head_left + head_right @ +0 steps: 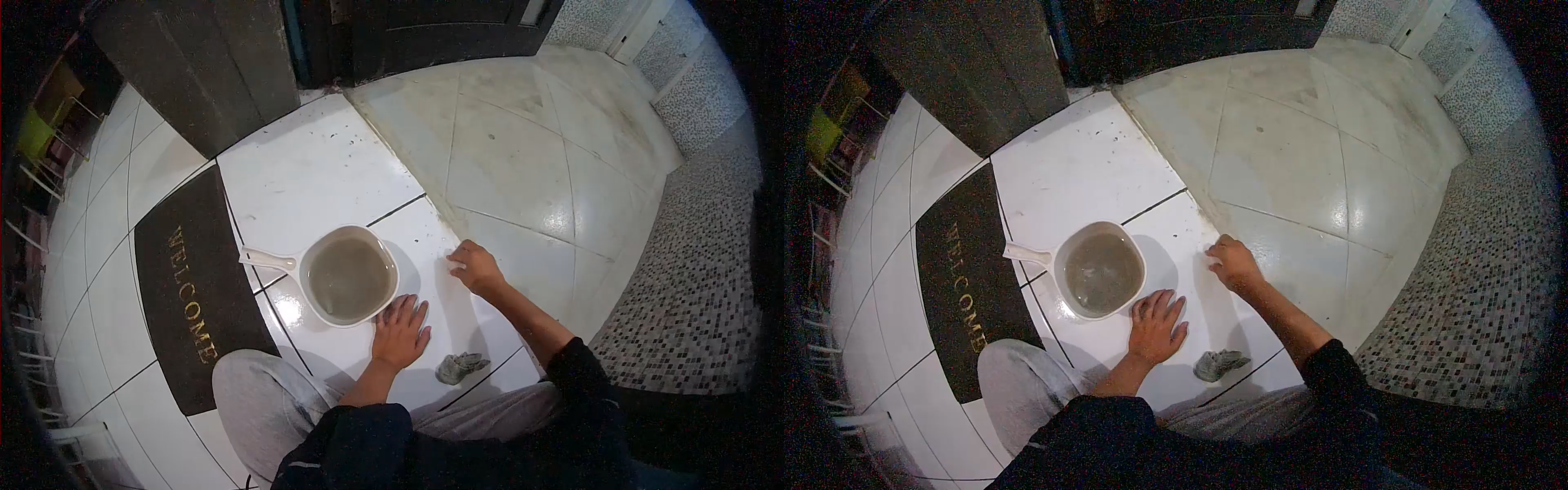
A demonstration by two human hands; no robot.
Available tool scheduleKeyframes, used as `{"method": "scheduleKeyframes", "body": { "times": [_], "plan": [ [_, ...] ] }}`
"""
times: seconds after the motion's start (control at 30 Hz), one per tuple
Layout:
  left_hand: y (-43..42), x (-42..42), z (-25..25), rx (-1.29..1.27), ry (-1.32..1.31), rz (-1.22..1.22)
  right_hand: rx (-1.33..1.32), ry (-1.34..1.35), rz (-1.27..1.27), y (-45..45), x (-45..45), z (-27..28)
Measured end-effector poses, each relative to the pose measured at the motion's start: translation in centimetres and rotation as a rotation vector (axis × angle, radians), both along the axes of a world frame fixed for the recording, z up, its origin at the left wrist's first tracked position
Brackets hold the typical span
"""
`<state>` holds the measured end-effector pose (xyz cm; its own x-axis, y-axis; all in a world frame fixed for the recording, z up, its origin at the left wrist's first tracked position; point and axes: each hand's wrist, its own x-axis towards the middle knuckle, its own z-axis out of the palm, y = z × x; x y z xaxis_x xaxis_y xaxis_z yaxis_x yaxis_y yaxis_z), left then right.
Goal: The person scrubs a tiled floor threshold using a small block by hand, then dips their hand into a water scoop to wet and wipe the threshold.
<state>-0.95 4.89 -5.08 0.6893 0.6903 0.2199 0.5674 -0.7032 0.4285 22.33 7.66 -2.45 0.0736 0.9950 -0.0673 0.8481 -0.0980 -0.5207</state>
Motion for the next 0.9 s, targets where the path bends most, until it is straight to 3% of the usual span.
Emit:
{"method": "scheduleKeyframes", "body": {
  "times": [0.2, 0.43, 0.6, 0.9],
  "plan": [
    [-0.1, -0.1, -0.2, 0.017, -0.004, 0.003, 0.11, -0.029, 0.012, 4.3, -1.9, -0.2],
    [-0.1, -0.1, -0.1, -0.037, 0.083, 0.0, 0.059, -0.126, 0.058, 1.1, -1.0, -0.4],
    [0.1, -0.1, 0.1, -0.003, 0.002, -0.015, 0.157, -0.098, 0.049, 5.1, -2.6, -0.3],
    [-0.1, 0.0, -0.2, -0.022, 0.05, 0.003, 0.016, -0.122, 0.06, 2.3, -1.7, -0.1]
  ]
}}
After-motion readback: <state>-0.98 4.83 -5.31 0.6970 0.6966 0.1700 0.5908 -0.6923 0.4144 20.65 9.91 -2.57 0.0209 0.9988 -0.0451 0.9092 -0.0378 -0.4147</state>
